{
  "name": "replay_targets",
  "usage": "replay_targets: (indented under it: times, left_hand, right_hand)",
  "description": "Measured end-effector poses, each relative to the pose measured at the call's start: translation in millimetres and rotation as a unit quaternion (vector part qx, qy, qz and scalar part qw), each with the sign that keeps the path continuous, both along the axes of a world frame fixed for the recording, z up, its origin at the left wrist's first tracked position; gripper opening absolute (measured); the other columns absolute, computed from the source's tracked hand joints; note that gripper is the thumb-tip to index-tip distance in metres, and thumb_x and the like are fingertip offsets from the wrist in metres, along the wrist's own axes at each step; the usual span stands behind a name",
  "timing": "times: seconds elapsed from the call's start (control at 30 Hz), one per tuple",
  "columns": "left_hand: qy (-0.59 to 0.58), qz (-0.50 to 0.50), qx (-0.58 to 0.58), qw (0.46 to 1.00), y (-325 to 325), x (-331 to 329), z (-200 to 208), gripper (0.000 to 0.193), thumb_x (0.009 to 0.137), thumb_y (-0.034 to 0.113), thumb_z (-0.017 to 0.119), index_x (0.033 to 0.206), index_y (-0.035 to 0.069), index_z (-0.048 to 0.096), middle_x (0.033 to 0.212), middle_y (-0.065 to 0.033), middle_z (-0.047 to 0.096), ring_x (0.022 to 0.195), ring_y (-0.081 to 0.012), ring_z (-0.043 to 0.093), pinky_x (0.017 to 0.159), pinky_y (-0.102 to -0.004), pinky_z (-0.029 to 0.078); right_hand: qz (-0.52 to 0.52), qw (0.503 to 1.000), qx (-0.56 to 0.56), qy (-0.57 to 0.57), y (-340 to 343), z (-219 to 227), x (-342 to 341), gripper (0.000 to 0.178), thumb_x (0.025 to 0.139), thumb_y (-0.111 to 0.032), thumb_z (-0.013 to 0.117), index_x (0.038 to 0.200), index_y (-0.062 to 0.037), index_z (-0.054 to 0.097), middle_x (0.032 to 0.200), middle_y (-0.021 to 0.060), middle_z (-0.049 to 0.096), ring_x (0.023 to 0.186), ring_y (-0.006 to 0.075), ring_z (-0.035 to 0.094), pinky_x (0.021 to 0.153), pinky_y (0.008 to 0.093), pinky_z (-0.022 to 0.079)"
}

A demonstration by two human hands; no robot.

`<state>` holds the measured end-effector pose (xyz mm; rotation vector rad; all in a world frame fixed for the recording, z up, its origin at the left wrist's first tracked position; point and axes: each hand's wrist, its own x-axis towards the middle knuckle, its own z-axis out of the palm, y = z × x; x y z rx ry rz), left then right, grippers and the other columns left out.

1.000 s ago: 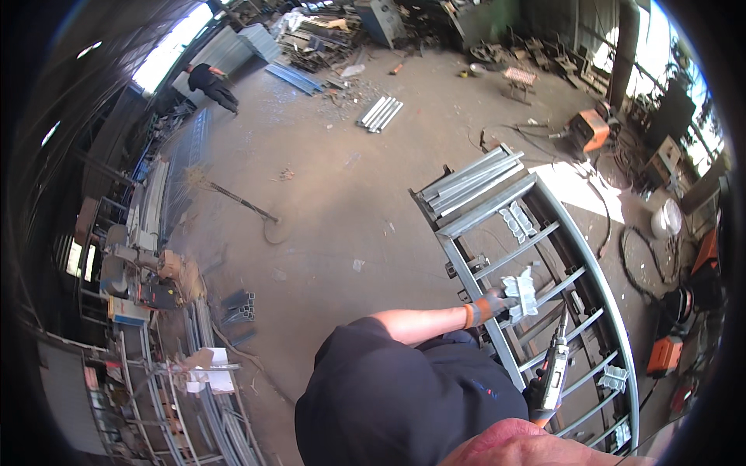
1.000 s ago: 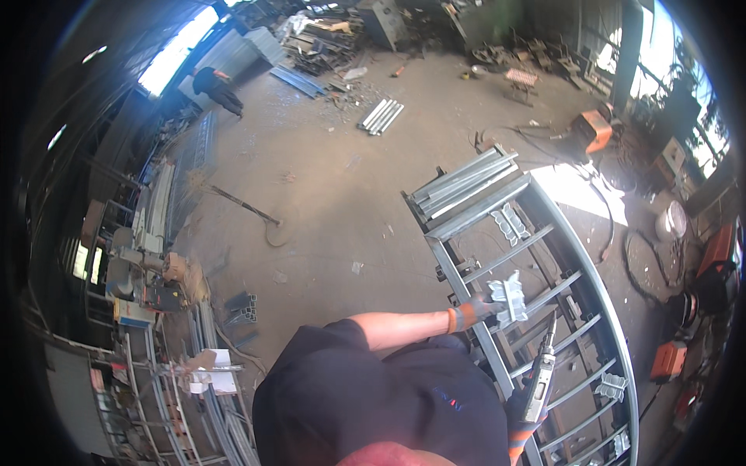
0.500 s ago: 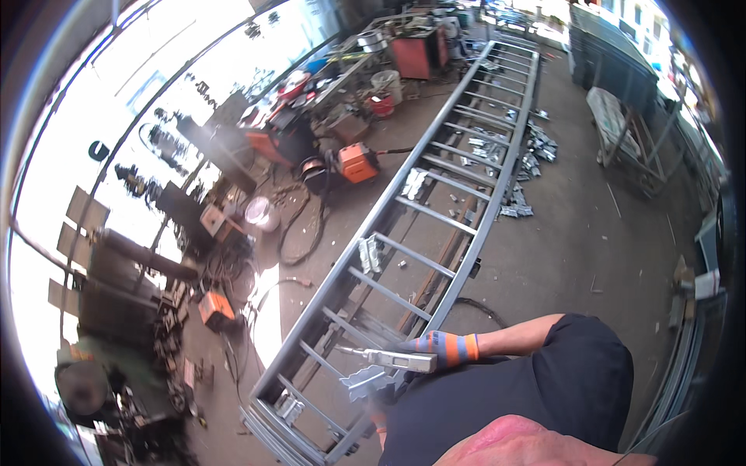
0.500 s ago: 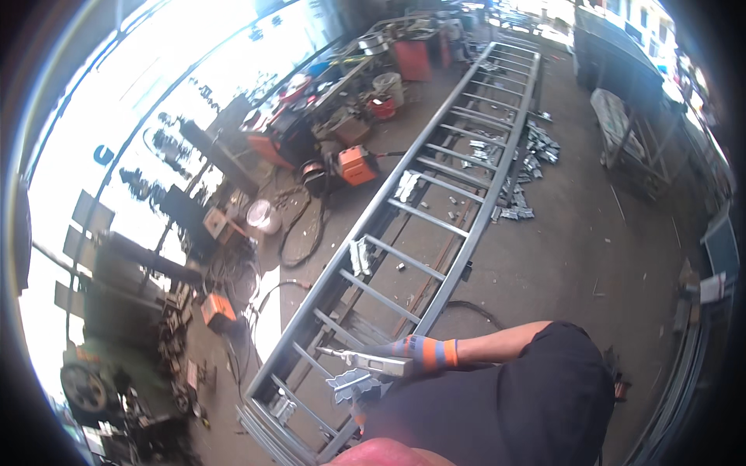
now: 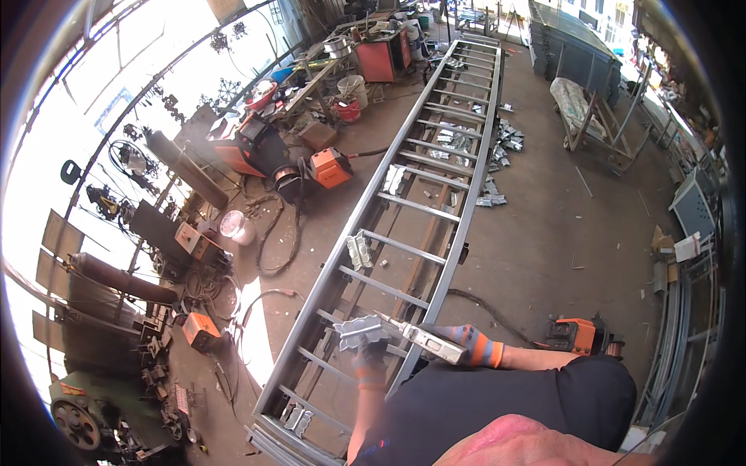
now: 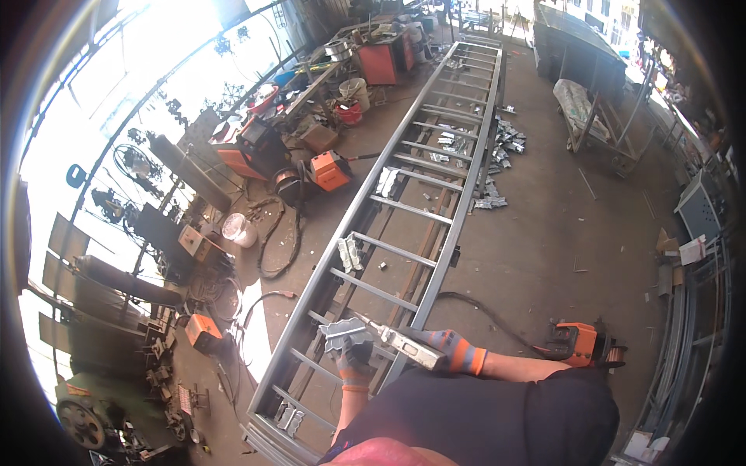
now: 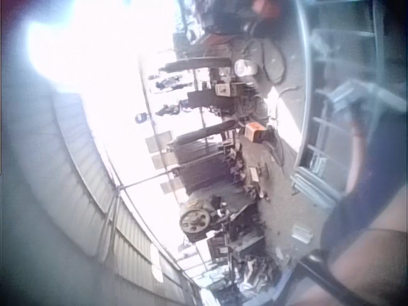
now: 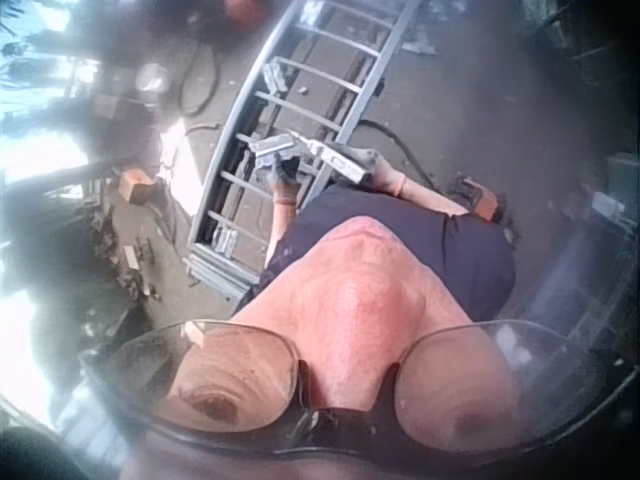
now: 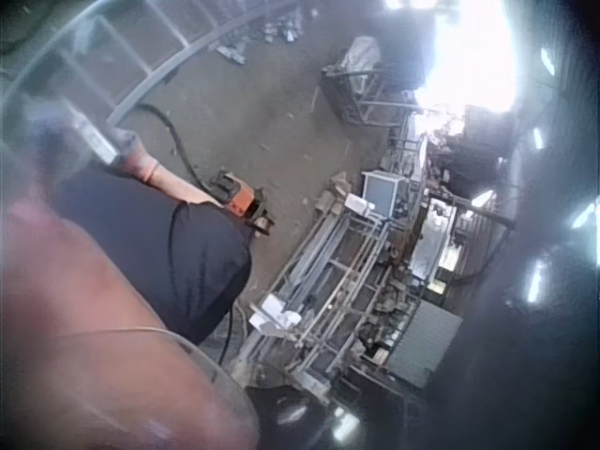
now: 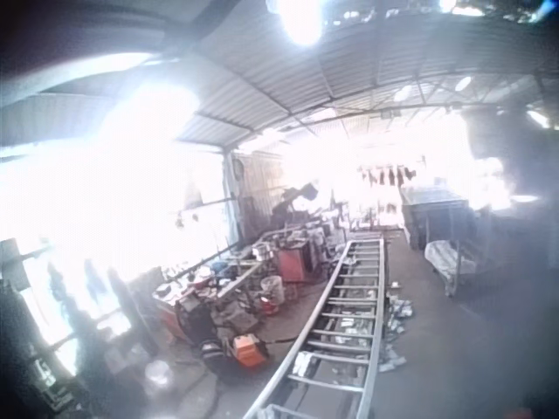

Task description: The person welds a metal frame using a handheld welding torch, creating bright sparks along the joints. They reposition the frame and continue welding different sections, then place a metal piece onto the frame and weld it in place.

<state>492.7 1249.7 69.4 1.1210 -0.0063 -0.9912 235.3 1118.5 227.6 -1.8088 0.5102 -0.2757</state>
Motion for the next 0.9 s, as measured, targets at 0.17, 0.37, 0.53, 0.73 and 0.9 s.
replay_targets:
  times: [0.17,0.37,0.53,0.73,0.9]
  left_hand:
    - [0.106,0.047,-0.026,0.993,30.5,21.6,-44.6,0.036,0.104,0.027,0.067,0.132,0.004,0.06,0.105,-0.0107,0.072,0.099,-0.0269,0.072,0.084,-0.044,0.063]
    - [0.149,0.038,-0.088,0.984,58.0,42.3,-73.0,0.045,0.102,0.021,0.069,0.143,0.007,0.055,0.13,-0.0088,0.066,0.115,-0.0297,0.067,0.095,-0.0474,0.057]
    - [0.1,0.034,-0.035,0.994,43.3,48.1,-60.4,0.044,0.102,0.022,0.07,0.143,0.013,0.056,0.129,-0.0078,0.067,0.113,-0.0277,0.068,0.089,-0.0453,0.06]
    - [0.093,-0.001,-0.024,0.995,7.8,26.4,-25.4,0.038,0.104,0.03,0.067,0.131,0.004,0.061,0.11,-0.0107,0.07,0.095,-0.0258,0.072,0.082,-0.0426,0.063]
    - [0.071,0.071,0.024,0.995,-4.9,3.3,-1.5,0.041,0.106,0.035,0.062,0.137,0.008,0.057,0.124,-0.0084,0.067,0.105,-0.026,0.069,0.089,-0.0402,0.061]
  right_hand:
    - [0.01,0.999,0.03,0.011,30.3,30.7,30.8,0.061,0.098,-0.015,0.072,0.154,-0.0062,0.048,0.122,0.0041,0.07,0.105,0.0132,0.064,0.094,0.0329,0.054]
    - [-0.014,0.945,0.323,-0.058,27.6,76.7,31.9,0.073,0.098,-0.009,0.068,0.164,-0.0087,0.037,0.116,0.0035,0.07,0.099,0.0086,0.064,0.088,0.0278,0.055]
    - [0.013,0.977,0.209,-0.051,15.5,25.3,19.7,0.065,0.1,-0.014,0.071,0.159,-0.0087,0.043,0.124,0.0079,0.071,0.106,0.0149,0.07,0.092,0.033,0.058]
    - [0.054,0.997,0.059,0.008,0.8,-55.9,7.9,0.069,0.101,-0.021,0.069,0.162,-0.0098,0.04,0.123,0.0091,0.073,0.103,0.0153,0.074,0.09,0.0342,0.059]
    - [0.082,0.991,0.099,0.023,-26.5,-48.4,11.3,0.066,0.098,-0.027,0.069,0.158,-0.013,0.045,0.111,0.0082,0.077,0.099,0.0171,0.077,0.085,0.0347,0.059]
